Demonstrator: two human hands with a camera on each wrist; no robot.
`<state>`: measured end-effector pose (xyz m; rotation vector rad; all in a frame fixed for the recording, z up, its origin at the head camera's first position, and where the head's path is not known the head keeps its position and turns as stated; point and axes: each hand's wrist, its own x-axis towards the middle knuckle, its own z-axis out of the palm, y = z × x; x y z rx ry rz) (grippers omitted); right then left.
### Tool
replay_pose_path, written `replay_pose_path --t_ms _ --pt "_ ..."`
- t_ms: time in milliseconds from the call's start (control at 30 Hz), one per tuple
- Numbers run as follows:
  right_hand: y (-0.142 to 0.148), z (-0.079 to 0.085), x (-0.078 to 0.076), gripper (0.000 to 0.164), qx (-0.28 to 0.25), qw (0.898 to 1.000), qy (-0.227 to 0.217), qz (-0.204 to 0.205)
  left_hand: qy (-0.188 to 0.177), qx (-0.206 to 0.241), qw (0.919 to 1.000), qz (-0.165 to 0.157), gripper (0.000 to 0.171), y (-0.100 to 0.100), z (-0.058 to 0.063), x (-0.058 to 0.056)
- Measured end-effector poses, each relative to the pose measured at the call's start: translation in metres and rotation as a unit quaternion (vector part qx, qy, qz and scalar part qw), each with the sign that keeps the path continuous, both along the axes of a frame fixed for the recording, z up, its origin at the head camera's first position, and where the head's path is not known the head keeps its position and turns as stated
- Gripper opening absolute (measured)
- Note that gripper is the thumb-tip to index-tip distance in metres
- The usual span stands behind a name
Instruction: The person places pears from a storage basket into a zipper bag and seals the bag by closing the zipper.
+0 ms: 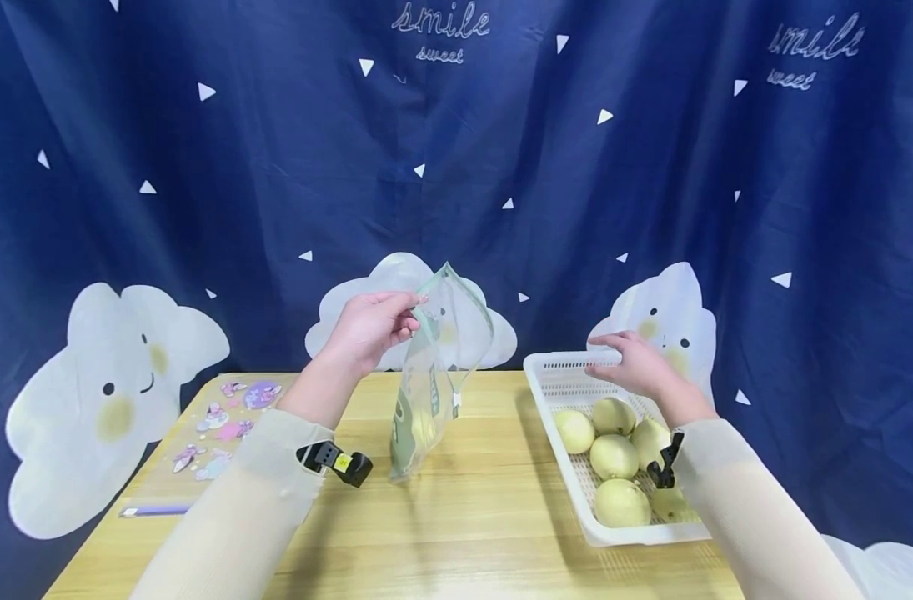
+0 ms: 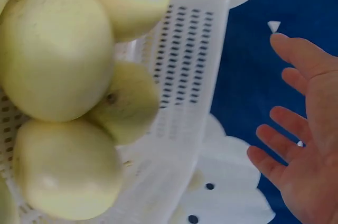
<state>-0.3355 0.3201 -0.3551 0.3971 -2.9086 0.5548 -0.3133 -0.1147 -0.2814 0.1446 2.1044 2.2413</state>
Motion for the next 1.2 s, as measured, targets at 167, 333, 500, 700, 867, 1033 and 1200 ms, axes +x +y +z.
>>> replay_pose_path --t_ms 167,333,500,700,867,1033,1200 --pt "0.01 -0.017 -0.006 0.065 0.022 0.999 -0.037 -0.003 0.001 0.001 1.0 0.0 0.032 0.0 0.0 0.001" --pt "0.014 -0.031 -0.007 0.064 0.044 0.995 -0.088 0.004 0.0 -0.002 1.0 -0.002 0.033 0.0 -0.002 0.0" --pt "0.015 -0.037 -0.005 0.066 0.033 0.987 -0.158 -0.003 0.001 0.002 1.0 -0.005 0.034 0.002 -0.002 0.0" --pt "0.017 -0.043 -0.003 0.066 0.036 0.977 -0.208 -0.014 0.001 -0.002 1.0 -0.004 0.032 0.003 0.001 0.002" --pt "0.018 -0.047 -0.003 0.067 0.041 0.972 -0.231 -0.027 0.001 0.004 1.0 -0.005 0.032 0.003 0.002 0.001" --pt "0.018 -0.05 -0.005 0.068 0.054 0.974 -0.219 -0.02 -0.001 0.01 0.9999 -0.003 0.034 0.002 0.002 0.0" --pt "0.016 -0.049 -0.003 0.067 0.047 0.979 -0.196 -0.002 -0.004 0.013 0.9999 0.0 0.035 0.001 0.001 0.0"
